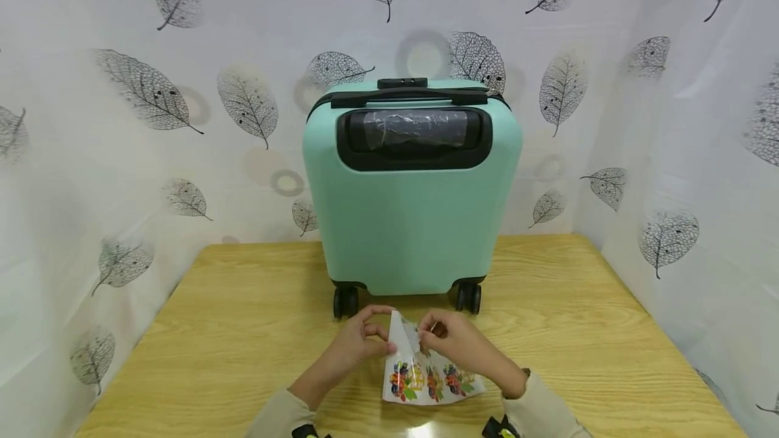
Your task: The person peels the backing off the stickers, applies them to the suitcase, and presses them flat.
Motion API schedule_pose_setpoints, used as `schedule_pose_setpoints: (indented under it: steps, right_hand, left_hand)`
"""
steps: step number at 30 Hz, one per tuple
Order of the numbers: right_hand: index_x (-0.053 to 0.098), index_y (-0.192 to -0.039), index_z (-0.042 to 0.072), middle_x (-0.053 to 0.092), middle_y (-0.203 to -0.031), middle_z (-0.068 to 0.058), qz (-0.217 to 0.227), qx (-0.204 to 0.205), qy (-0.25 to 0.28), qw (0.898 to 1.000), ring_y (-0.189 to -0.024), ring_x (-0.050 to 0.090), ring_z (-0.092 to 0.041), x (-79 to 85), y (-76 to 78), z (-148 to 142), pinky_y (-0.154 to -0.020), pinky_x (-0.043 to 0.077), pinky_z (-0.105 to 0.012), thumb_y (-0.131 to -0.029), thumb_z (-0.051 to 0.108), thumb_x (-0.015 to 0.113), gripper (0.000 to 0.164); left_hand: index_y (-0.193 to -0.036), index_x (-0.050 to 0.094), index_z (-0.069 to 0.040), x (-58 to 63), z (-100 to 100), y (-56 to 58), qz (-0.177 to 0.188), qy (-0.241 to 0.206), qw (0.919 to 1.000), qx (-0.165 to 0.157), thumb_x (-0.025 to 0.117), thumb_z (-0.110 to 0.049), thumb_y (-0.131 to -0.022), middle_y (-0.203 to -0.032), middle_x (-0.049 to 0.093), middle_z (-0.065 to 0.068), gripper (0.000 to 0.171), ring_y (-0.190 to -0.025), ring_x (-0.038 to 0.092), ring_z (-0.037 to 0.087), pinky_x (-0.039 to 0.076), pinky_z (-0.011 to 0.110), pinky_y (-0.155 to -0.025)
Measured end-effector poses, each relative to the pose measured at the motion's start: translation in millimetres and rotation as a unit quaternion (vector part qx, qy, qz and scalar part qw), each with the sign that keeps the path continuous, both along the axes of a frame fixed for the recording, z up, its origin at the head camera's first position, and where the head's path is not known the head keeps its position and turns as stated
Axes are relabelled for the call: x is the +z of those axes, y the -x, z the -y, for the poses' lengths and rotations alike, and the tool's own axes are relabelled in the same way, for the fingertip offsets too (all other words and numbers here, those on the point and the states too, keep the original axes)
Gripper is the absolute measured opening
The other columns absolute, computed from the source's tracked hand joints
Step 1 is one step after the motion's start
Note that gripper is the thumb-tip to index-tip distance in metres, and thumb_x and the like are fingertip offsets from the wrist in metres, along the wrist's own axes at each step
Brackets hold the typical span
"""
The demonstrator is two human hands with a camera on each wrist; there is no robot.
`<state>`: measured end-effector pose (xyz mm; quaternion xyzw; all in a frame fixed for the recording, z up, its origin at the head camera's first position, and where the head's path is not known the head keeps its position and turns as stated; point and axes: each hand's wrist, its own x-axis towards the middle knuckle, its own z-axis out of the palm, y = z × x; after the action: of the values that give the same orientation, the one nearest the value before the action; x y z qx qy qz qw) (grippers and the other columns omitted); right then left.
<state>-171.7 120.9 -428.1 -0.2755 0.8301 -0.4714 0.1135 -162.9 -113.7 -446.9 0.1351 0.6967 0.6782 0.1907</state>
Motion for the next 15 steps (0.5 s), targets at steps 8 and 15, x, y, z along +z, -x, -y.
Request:
schedule_pose_setpoints:
  steps: [8,15]
  right_hand:
    - [0.064,-0.096,0.006,0.067,-0.084,-0.009,0.021,-0.011,0.004,1.000,-0.060,0.056,-0.008,-3.8,2.8,-5.1,-0.050,0.047,-0.024,-0.098,0.018,0.055,0.015]
    - [0.063,-0.096,0.005,0.065,-0.082,-0.012,0.019,-0.018,0.013,1.000,-0.058,0.056,-0.014,-5.5,5.4,-8.2,-0.050,0.047,-0.025,-0.098,0.019,0.056,0.016]
  left_hand:
    - [-0.142,0.037,-0.001,-6.6,6.1,1.1,0.006,-0.009,0.9999,0.000,0.072,-0.009,-0.084,-0.083,0.062,-0.003,0.068,-0.084,0.062,0.013,0.050,0.027,-0.079]
    - [-0.146,0.034,-0.003,-9.4,12.5,2.6,0.006,-0.012,0.9999,0.000,0.074,-0.010,-0.083,-0.084,0.061,-0.002,0.074,-0.086,0.061,0.014,0.050,0.029,-0.081]
